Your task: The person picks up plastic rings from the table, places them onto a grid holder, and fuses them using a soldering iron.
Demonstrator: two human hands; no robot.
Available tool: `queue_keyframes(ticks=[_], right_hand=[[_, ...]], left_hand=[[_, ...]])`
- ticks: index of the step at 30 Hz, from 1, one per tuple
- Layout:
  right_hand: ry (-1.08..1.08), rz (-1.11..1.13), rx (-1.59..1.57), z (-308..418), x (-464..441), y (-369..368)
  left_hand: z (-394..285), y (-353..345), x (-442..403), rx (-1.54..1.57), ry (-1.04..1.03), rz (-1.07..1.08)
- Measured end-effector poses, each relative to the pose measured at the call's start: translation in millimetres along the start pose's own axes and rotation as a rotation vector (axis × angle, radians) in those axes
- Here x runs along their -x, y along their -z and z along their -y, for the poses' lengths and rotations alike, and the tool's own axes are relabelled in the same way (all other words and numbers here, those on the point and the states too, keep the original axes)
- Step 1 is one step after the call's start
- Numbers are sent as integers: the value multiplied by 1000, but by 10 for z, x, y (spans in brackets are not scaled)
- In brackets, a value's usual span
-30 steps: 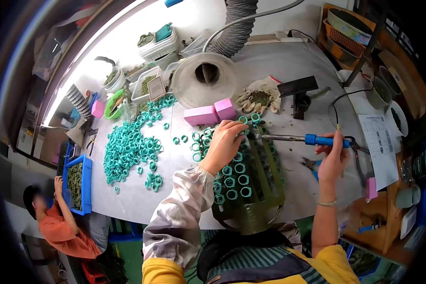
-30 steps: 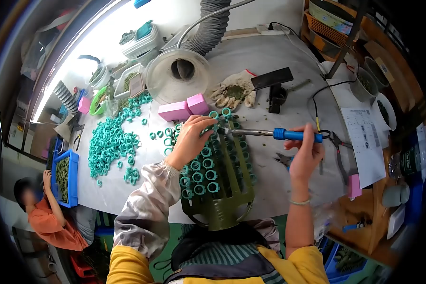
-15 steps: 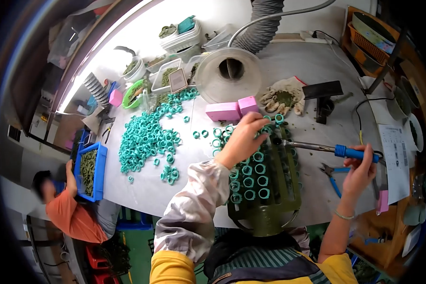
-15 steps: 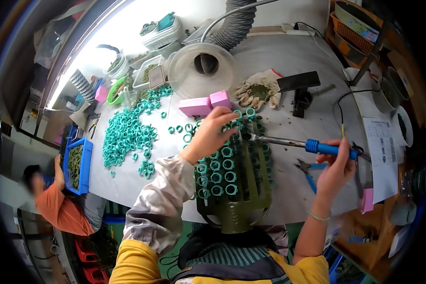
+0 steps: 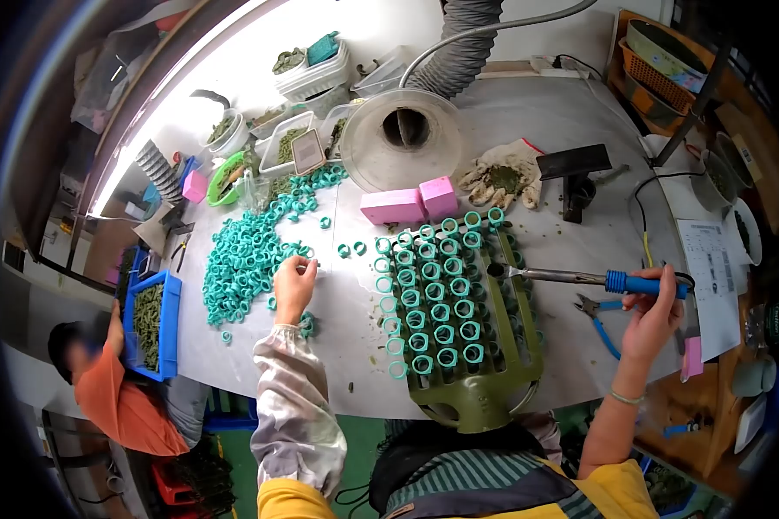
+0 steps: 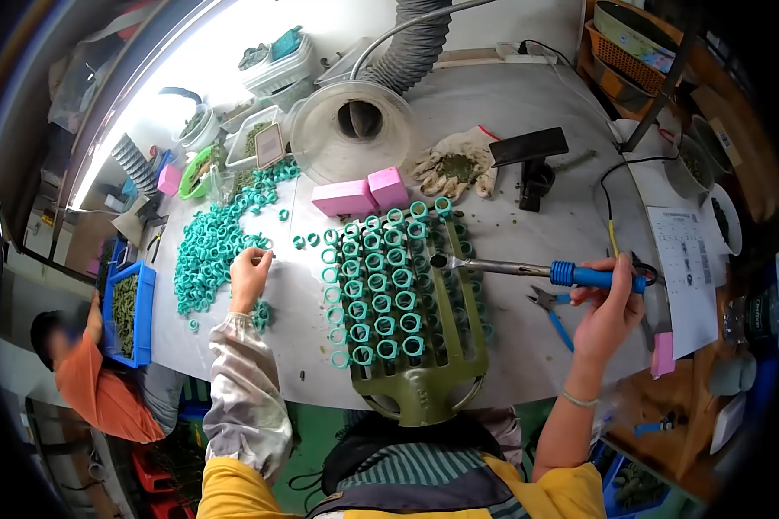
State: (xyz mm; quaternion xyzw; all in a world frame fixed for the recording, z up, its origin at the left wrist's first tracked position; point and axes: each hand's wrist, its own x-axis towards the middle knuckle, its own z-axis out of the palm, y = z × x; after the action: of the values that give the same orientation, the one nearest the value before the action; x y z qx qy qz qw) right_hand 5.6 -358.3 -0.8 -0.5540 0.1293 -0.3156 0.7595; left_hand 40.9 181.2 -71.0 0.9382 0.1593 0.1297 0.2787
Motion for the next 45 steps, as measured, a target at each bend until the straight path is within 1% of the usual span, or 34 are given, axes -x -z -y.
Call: queue_keyframes(ticks=[2,3,5,6,9,10,11,13,15,16,19,20,23,24,27,30,34,38,39,41,45], right_hand=[[3,4,8,15,9,1],[-1,5,9,26,14,-7],[-11,5,11,42,22,-18],[-9,10,8,37,21,-14],[-7,16,5,27,19,-13],[-4,14,8,33,19,-18],[-1,10,12,41,17,-17],[5,20,9,19,10,-8],[2,33,6,7,16,-11],[-1,41,3,8,28,-32],[-14,36,1,-46,36,-40],[-15,35,-1,-51,39,-39],[-9,22,-15,-32,46,-8],[-8,13,-22,-30,42,5],[-9,11,-35,-37,30,28],[-6,19,-38,-20,34,27],[-16,32,-39,-4,45,27],[-16,32,-30,-79,43,27],[-18,38,-30,-97,42,21],[-21,46,-29,-134,56,-3],[-29,59,-39,-219,91,-75]], left_hand=[[-115,-7,27,438,160,166],[-289,4,87,494,108,196],[-541,13,191,468,-27,192],[-759,73,246,340,-152,170],[-1066,-71,353,549,-161,191],[-1238,-63,413,550,-190,252],[-1491,-74,517,613,-229,218],[-1712,-121,621,517,-263,370],[-2016,-211,729,498,-492,366],[-2045,-335,737,497,-554,391],[-2201,-568,763,432,-622,396],[-2238,-587,769,427,-609,402],[-2231,-579,716,567,-510,399],[-2200,-552,705,619,-437,421],[-2057,-452,658,564,-408,413],[-1968,-396,646,627,-288,445],[-2065,-352,696,511,-374,502],[-2216,-536,752,492,-433,508],[-2250,-591,757,447,-448,492],[-2253,-723,748,285,-702,286],[-2273,-915,724,250,-743,253]])
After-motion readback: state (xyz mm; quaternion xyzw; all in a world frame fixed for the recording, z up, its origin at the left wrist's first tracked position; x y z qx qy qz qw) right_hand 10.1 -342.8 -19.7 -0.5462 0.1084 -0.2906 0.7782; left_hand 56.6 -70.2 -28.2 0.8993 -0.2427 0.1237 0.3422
